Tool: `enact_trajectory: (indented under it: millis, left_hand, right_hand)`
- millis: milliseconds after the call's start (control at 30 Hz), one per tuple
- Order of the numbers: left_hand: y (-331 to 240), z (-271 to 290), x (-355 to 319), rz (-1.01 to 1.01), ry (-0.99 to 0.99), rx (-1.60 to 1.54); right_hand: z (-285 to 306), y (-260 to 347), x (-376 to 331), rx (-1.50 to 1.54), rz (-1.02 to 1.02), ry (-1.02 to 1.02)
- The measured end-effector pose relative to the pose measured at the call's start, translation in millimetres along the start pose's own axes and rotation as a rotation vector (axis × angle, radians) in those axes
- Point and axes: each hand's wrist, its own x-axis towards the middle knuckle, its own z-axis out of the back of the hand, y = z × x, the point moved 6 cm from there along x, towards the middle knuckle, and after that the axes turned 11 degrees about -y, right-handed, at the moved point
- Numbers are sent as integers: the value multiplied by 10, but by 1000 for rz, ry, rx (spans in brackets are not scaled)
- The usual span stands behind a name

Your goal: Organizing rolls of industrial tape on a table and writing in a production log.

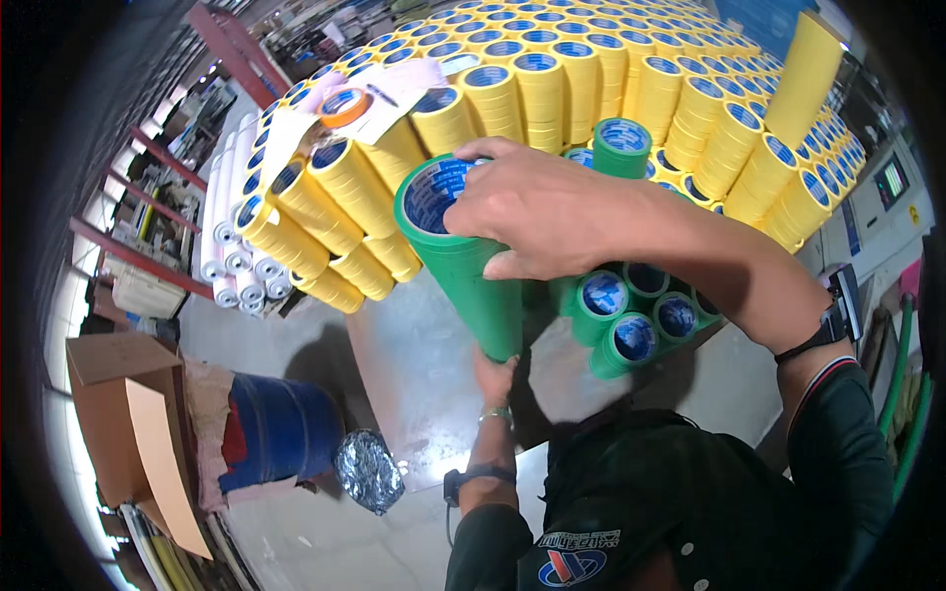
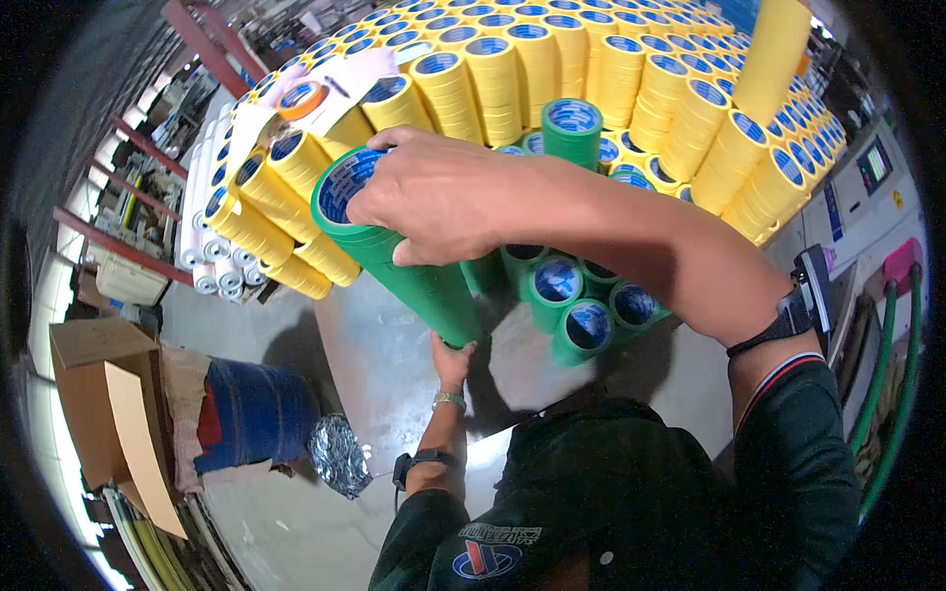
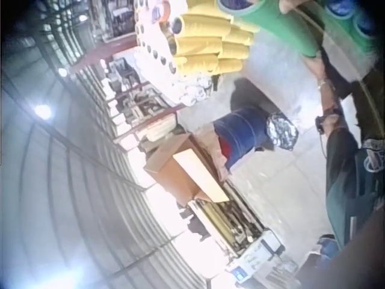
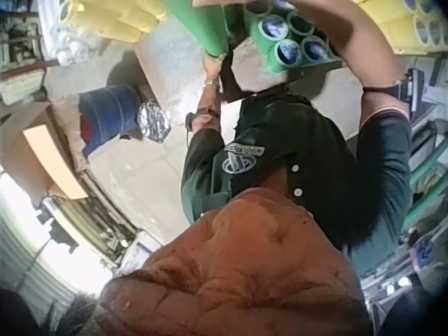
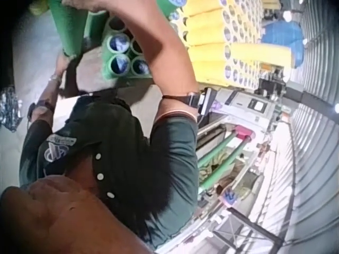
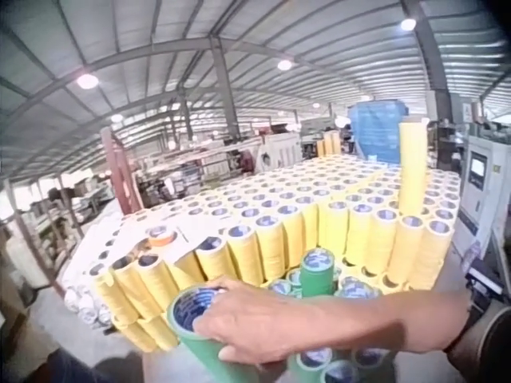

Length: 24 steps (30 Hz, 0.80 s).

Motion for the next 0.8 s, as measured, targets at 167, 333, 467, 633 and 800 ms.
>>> enact_trajectory:
  millis: [167,333,467,633,800]
  left_hand:
    - [-41,-643,57,84,115,-85]
    - [-331,-876,194,36,180,-213]
    - [-1195,-568,232,-126,131,-209]
    - [-1809,-341,328,-301,5,-33]
    - [-1840,-340,415,-304,72,-26]
  right_hand:
    - [117,-142,-91,-24,-35,60]
    - [177,-303,-95,-59,-79,148]
    - [214,-373,-240,-41,-59,58]
    - [230,-358,-213,-86,-68,116]
    - [287,-387,-245,-88,-131,101]
